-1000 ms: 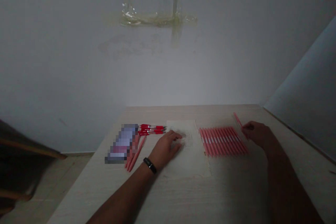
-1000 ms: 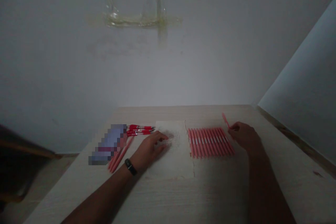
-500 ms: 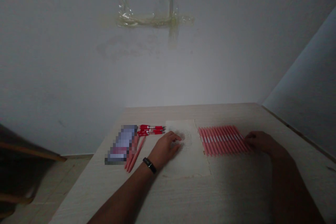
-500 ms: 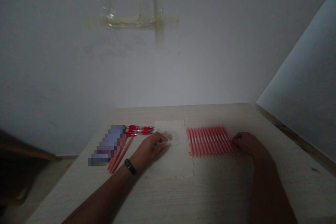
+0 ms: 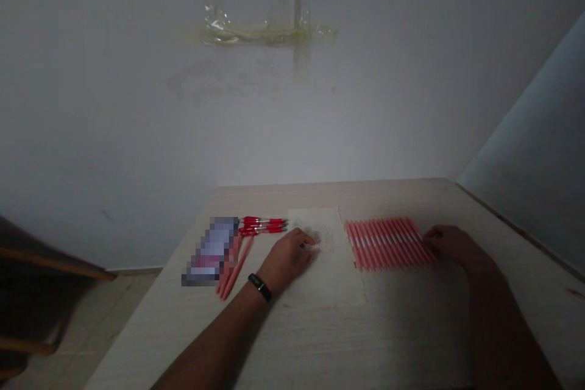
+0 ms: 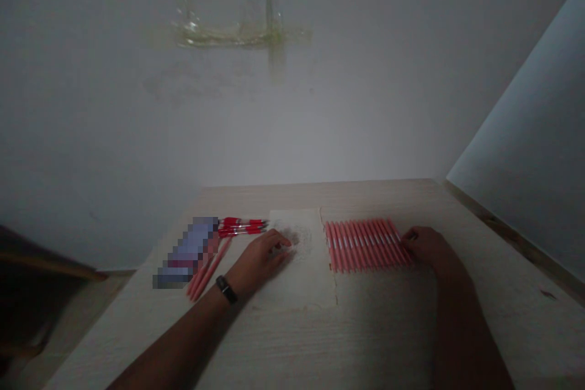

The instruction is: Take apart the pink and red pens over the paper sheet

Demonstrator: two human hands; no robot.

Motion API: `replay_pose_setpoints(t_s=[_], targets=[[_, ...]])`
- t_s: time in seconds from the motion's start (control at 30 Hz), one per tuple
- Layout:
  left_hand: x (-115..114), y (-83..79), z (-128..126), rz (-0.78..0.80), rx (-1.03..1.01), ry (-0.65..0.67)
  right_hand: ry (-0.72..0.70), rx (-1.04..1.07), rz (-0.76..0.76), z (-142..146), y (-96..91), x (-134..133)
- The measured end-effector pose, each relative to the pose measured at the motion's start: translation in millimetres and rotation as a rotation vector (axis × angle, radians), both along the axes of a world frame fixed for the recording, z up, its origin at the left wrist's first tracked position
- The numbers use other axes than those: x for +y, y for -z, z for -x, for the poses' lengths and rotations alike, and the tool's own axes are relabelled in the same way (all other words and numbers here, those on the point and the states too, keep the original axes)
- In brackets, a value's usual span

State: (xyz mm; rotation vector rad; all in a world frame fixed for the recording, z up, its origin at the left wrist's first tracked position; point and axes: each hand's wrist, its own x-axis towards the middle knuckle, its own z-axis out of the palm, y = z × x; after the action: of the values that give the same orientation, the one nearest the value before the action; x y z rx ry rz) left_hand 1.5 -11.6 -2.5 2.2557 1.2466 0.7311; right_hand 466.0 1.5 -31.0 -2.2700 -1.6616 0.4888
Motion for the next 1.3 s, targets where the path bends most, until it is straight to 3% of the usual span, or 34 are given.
replay_pose_setpoints(t_s=[0.47, 0.67, 0.83, 1.1, 1.2, 1.3], targets=[[2, 2.0, 1, 0.017, 0.020, 0.021, 0.012, 0.000, 0.021, 6, -2.5, 0], [1, -1.0, 1, 0.023, 0.027, 0.015, 0.035, -0.038, -0.108, 16, -12.0, 1], [2, 0.6, 2, 0.006, 0.073, -0.030, -0.034, -0.044, -0.197, 68, -38.4, 5], [6, -9.4, 24, 0.032, 0.360, -0.288, -0.360, -0.069, -0.280, 189, -82.4, 4], [9, -18.4, 41, 0.029, 0.505, -0.394, -0.460, -0.088, -0.320, 224, -85.5, 4], [12, -24.3, 58, -0.005, 0.598, -0.455, -0.492, -0.100, -0.364, 244, -74.0, 5]])
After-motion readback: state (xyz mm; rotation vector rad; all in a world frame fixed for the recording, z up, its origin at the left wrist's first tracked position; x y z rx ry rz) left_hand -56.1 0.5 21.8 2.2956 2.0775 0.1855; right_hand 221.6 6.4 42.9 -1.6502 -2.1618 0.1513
